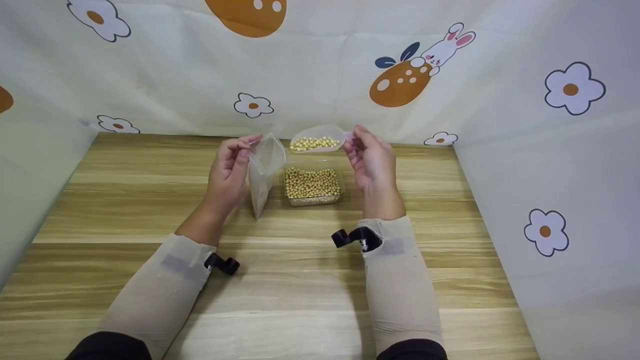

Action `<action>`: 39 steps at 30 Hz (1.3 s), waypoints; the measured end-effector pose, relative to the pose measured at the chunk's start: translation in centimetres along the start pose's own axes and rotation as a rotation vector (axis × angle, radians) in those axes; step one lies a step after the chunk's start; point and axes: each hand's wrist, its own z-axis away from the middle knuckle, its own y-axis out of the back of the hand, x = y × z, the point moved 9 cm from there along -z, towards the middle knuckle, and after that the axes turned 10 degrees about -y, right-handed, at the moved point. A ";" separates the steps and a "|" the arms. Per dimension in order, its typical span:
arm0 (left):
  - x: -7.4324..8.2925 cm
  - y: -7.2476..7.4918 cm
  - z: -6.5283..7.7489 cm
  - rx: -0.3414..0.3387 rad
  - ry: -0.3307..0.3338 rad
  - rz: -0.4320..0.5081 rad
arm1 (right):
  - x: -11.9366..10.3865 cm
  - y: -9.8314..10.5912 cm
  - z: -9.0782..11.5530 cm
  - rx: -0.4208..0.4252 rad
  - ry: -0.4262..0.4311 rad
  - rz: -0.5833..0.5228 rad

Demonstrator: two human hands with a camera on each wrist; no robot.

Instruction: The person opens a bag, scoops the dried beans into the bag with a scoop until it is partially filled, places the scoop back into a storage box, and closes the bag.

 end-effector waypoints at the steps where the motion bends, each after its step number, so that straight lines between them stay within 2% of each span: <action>1: 0.0 0.0 0.0 0.000 -0.002 -0.001 | -0.1 -0.5 0.2 -0.010 0.011 0.004; 10: 0.1 0.0 0.0 0.002 0.001 0.006 | -0.2 -4.8 2.2 -0.058 0.110 0.145; 18: -0.1 -0.1 0.0 0.001 0.021 -0.013 | -0.2 -6.5 3.2 -0.048 0.184 0.233; 22: -0.2 -0.1 0.0 -0.003 0.031 -0.017 | -0.4 -6.8 3.3 -0.042 0.208 0.246; 29: 0.1 -0.1 -0.1 0.002 0.006 -0.013 | -0.6 -6.6 3.4 -0.041 0.225 0.245; 39: -0.1 0.1 0.1 -0.005 0.040 -0.029 | -1.4 -4.6 3.4 -0.024 0.221 0.194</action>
